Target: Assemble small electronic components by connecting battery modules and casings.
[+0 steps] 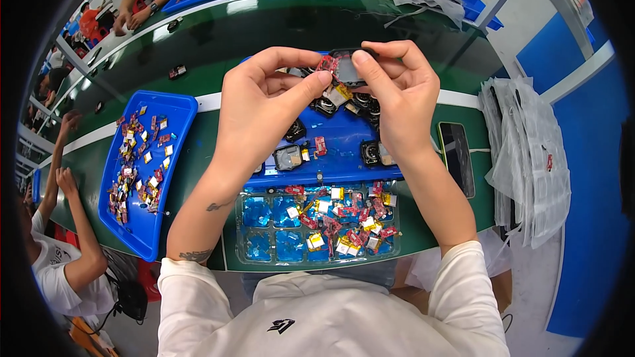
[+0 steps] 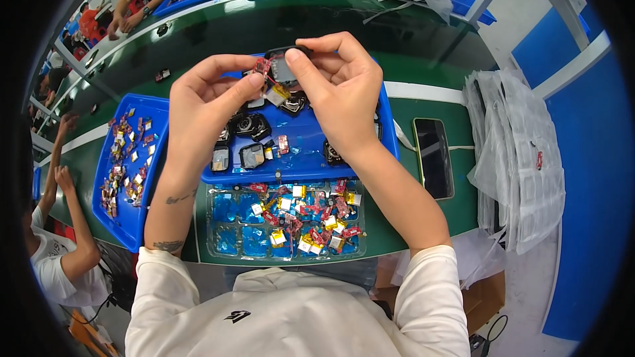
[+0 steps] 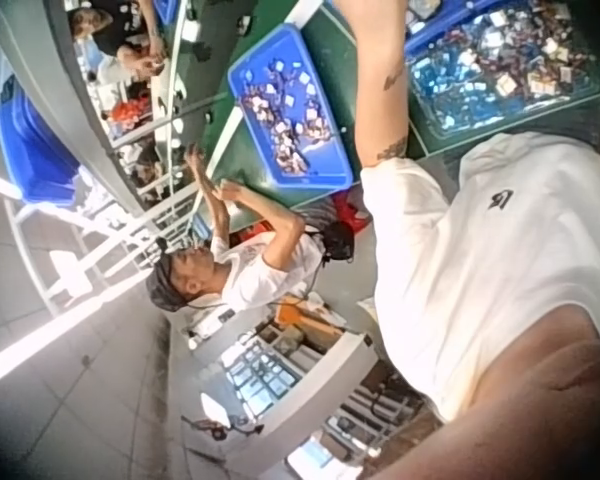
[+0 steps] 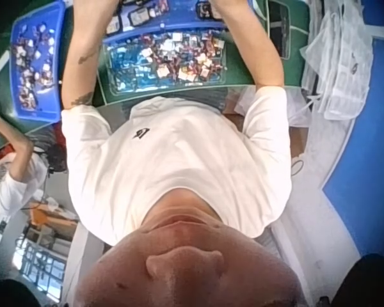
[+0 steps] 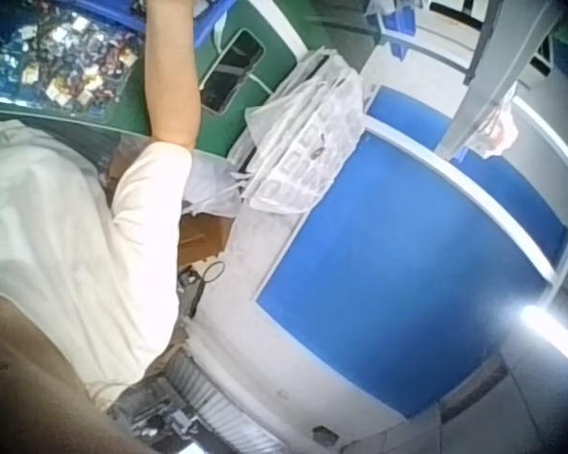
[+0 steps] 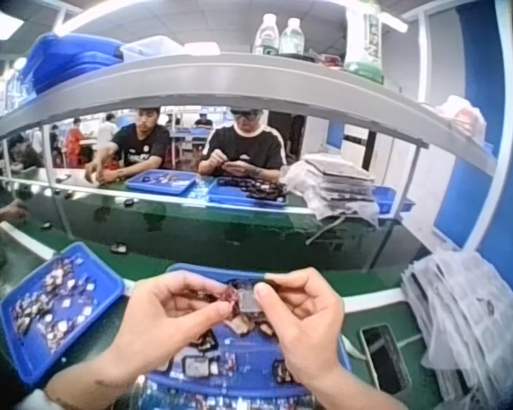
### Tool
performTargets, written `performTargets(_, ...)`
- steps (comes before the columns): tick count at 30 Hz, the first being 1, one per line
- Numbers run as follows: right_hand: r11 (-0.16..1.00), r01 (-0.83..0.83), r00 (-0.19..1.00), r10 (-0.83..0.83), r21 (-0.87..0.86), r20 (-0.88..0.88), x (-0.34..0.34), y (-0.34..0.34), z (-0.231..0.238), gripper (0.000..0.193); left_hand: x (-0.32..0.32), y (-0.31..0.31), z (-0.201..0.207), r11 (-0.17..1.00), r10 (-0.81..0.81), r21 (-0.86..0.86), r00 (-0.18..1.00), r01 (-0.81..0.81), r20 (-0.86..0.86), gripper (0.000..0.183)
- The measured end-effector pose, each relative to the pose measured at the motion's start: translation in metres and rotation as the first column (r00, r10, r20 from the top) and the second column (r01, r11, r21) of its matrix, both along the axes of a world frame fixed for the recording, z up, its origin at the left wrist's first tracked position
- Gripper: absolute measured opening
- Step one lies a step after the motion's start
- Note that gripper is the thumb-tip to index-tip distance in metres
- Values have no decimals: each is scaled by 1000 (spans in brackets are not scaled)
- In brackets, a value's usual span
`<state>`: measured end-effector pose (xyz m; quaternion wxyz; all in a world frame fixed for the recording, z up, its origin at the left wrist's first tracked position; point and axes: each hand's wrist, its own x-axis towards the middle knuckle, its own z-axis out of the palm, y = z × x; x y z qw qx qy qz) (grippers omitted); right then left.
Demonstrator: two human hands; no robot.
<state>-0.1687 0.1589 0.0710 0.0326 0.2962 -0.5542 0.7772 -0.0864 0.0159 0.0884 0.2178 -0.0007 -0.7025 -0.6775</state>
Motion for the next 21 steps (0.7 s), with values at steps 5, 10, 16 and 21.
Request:
performTargets(5,992,-126,988,125,-4,94,0,3,4,17,0,-5,-2,993,-40,-109,998,46,58,15)
performTargets(10,993,-100,995,98,59,35,2,0,3,16,4,-3,0,991,-129,-33,990,131,56,13)
performTargets(16,995,-30,989,43,94,-140,9,3,5,15,-1,-8,-1,991,-129,36,984,125,123,17)
performTargets(21,992,-118,987,121,34,-106,11,1,5,15,-4,-6,-3,992,-80,96,996,77,33,19)
